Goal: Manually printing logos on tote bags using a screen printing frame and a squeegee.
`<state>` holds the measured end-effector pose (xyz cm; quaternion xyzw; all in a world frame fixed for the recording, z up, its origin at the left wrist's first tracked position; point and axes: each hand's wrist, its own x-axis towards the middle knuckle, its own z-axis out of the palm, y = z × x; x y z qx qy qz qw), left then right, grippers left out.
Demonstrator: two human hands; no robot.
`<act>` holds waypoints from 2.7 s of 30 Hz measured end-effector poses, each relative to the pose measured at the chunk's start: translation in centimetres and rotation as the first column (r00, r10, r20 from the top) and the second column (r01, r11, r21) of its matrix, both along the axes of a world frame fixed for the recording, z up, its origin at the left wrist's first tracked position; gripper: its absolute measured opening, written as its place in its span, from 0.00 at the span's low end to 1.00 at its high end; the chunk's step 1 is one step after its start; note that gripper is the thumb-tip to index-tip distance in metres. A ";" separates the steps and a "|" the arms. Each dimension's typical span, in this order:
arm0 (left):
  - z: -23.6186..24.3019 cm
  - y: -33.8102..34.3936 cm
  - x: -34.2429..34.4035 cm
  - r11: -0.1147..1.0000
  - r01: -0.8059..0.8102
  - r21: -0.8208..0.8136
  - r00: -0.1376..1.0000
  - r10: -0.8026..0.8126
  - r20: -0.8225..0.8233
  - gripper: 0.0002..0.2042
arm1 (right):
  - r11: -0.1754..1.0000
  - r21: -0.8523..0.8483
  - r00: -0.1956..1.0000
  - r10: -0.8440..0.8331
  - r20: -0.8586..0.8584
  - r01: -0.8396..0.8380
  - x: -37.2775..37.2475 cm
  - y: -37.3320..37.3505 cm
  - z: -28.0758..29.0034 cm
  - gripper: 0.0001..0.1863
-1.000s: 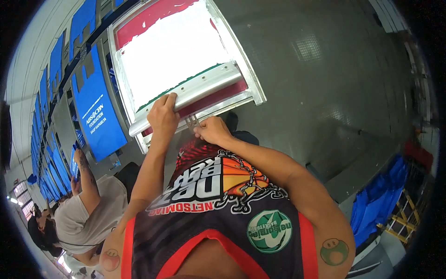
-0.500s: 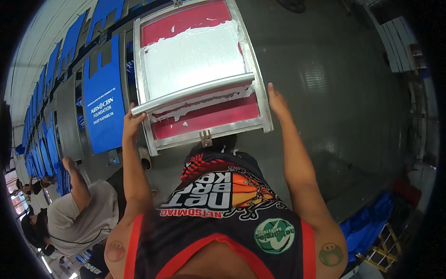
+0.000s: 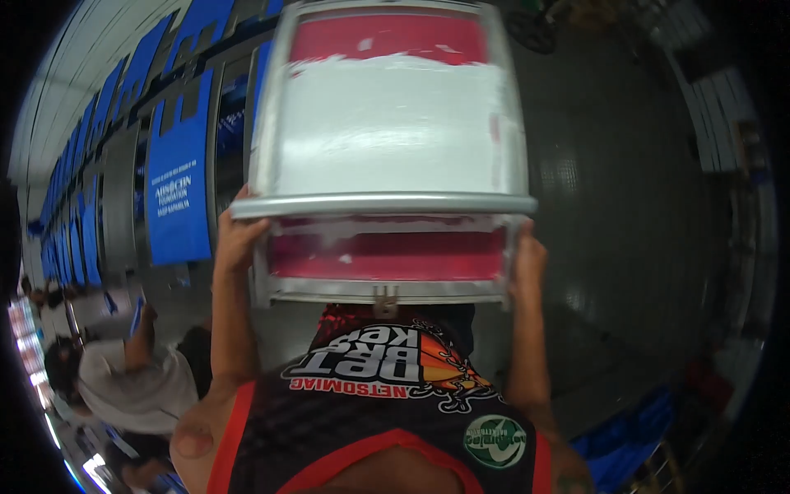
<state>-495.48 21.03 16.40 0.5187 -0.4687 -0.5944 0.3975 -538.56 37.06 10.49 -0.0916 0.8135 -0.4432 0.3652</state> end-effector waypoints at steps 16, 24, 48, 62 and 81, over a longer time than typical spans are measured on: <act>-2.6 2.3 -42.1 0.919 0.331 -0.214 0.939 -0.298 0.174 0.28 | 0.957 -0.138 0.942 -0.279 -0.185 0.256 -40.0 8.0 3.8 0.33; -9.5 4.0 -41.5 0.945 0.177 -0.274 0.977 -0.203 -0.071 0.25 | 0.976 -0.159 0.938 -0.188 -0.292 0.146 -43.5 8.8 -0.9 0.23; -18.5 12.6 -41.1 0.903 0.079 -0.422 0.990 -0.119 -0.070 0.24 | 0.868 -0.490 0.951 -0.081 -0.298 -0.080 -44.5 10.5 -13.0 0.31; -25.5 25.8 -42.6 0.650 -0.361 -0.669 0.907 0.077 -0.415 0.25 | 0.735 -0.495 0.787 0.084 -0.611 -0.463 -45.5 11.4 -11.3 0.34; -43.5 139.9 -55.8 0.133 -0.947 -0.291 0.269 0.825 -0.498 0.22 | 0.008 -0.201 0.136 0.764 -0.631 -0.980 -34.9 87.4 -22.1 0.34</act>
